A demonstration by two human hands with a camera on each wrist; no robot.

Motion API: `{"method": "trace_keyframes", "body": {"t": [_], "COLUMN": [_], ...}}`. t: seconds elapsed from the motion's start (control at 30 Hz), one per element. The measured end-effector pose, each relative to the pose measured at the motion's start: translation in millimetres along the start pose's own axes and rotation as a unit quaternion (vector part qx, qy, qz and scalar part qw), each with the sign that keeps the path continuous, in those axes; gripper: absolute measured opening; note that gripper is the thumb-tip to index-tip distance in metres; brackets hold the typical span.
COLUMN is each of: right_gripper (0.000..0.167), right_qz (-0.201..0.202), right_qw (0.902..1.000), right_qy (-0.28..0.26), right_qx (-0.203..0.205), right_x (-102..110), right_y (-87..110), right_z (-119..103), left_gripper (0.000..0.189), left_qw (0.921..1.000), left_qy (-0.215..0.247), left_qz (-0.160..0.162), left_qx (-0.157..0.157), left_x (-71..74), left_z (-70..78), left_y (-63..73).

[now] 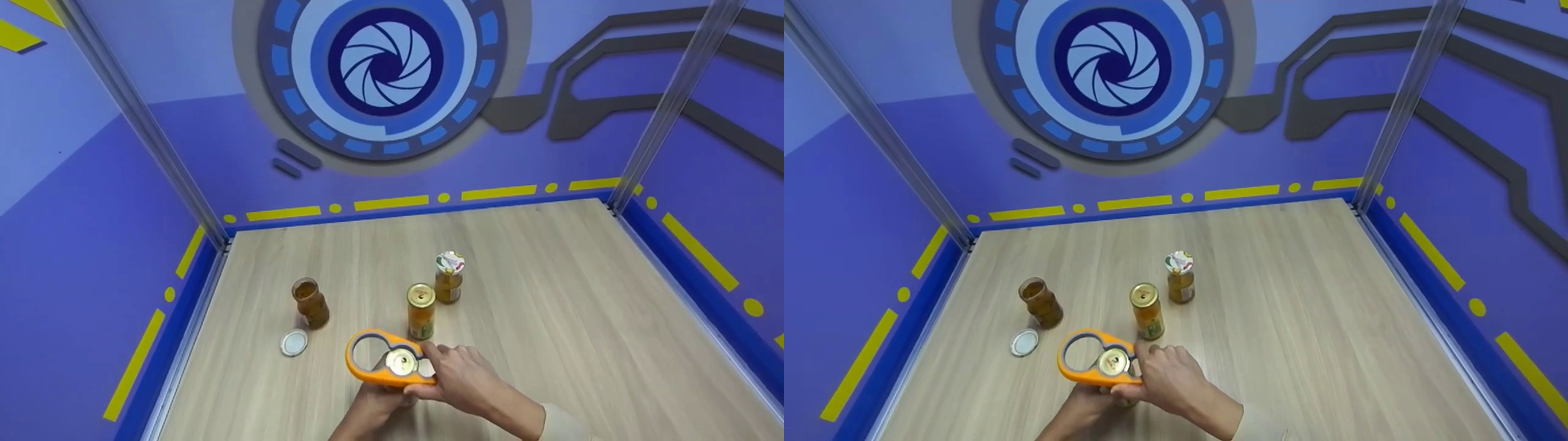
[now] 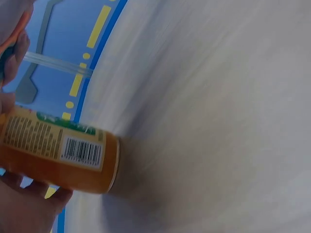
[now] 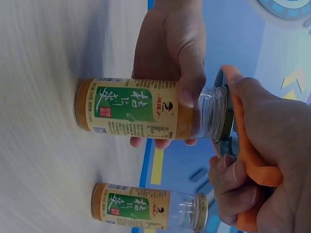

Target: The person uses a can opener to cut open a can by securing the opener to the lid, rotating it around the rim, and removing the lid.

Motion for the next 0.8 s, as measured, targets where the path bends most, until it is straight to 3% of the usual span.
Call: {"method": "trace_keyframes", "body": {"t": [0.17,0.33,0.47,0.67,0.8], "right_gripper": [0.074,0.071,0.068,0.065,0.070], "right_qz": [0.014,0.024,0.042,0.039,0.022], "right_qw": [0.9997,0.9993,0.9986,0.9984,0.9983], "right_qy": [-0.005,-0.018,-0.023,-0.040,-0.053], "right_qx": [0.017,0.021,0.021,0.013,-0.005], "right_x": [-0.8,-0.8,2.4,6.9,8.1], "right_y": [-0.7,-1.0,0.3,2.3,5.8], "right_z": [0.5,3.1,4.4,7.7,12.2], "left_gripper": [0.065,0.065,0.064,0.061,0.061], "left_qw": [0.9971,0.9878,0.9781,0.9711,0.9714], "left_qy": [-0.027,-0.104,-0.126,-0.126,-0.130], "left_qz": [-0.059,-0.113,-0.160,-0.189,-0.183], "left_qx": [-0.041,-0.026,-0.042,-0.075,-0.078], "left_x": [7.3,15.8,18.0,25.3,34.6], "left_z": [5.2,9.8,15.5,20.3,21.8], "left_y": [-1.9,-8.5,-15.7,-22.1,-27.4]}}
Point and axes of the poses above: each hand's wrist, its own y-axis away from the middle knuckle, its own x-axis out of the back of the hand, z = x × y, the point moved 5 cm from there along -y, towards the middle knuckle, and after that the axes turned 3 degrees about z, right-handed, at the moved point
